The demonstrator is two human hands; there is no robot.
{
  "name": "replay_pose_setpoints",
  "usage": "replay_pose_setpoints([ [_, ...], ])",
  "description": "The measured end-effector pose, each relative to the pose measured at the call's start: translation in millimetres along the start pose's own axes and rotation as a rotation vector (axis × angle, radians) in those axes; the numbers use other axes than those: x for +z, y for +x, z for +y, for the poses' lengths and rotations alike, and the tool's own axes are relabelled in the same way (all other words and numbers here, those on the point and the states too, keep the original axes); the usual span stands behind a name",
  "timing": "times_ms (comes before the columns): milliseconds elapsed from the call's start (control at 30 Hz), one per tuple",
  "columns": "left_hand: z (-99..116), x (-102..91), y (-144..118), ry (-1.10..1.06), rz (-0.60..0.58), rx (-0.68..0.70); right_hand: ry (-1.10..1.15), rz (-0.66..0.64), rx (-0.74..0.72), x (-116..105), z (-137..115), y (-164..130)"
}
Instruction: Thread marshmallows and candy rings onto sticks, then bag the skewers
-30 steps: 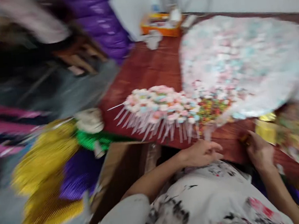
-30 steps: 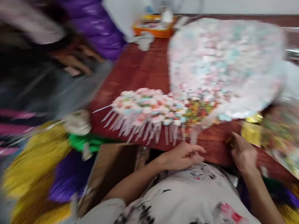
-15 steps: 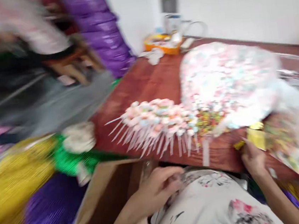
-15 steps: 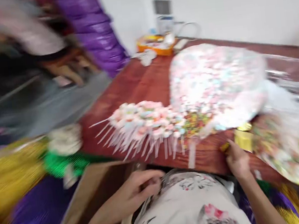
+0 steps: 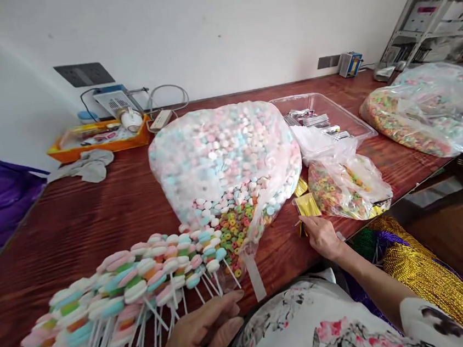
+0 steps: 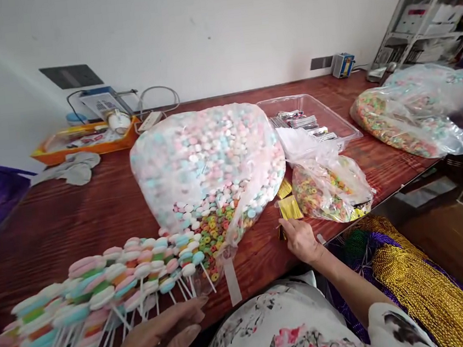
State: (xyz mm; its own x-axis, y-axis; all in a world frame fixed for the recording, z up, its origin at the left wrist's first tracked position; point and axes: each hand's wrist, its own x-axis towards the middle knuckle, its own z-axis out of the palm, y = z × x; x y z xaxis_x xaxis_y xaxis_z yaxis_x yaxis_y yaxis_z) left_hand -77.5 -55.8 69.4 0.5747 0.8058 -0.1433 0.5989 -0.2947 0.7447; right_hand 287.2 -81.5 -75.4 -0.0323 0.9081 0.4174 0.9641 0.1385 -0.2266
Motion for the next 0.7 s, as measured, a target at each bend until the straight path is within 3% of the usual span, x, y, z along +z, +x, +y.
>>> replay_pose_setpoints([
  [100,26,7.8,18,0.051,-0.108,0.06,-0.002,-0.09,-0.01,-1,-5,8],
  [200,36,24.6,33,0.097,-0.216,0.074,-0.01,-0.209,-0.058,-2,-16,19],
  [433,10,65.4,48,0.184,-0.128,0.024,-0.084,-0.492,-0.035,-3,-26,41],
  [700,-11,81.6,51,0.11,-0.058,0.053,-0.111,-0.468,0.011,0,-26,35],
])
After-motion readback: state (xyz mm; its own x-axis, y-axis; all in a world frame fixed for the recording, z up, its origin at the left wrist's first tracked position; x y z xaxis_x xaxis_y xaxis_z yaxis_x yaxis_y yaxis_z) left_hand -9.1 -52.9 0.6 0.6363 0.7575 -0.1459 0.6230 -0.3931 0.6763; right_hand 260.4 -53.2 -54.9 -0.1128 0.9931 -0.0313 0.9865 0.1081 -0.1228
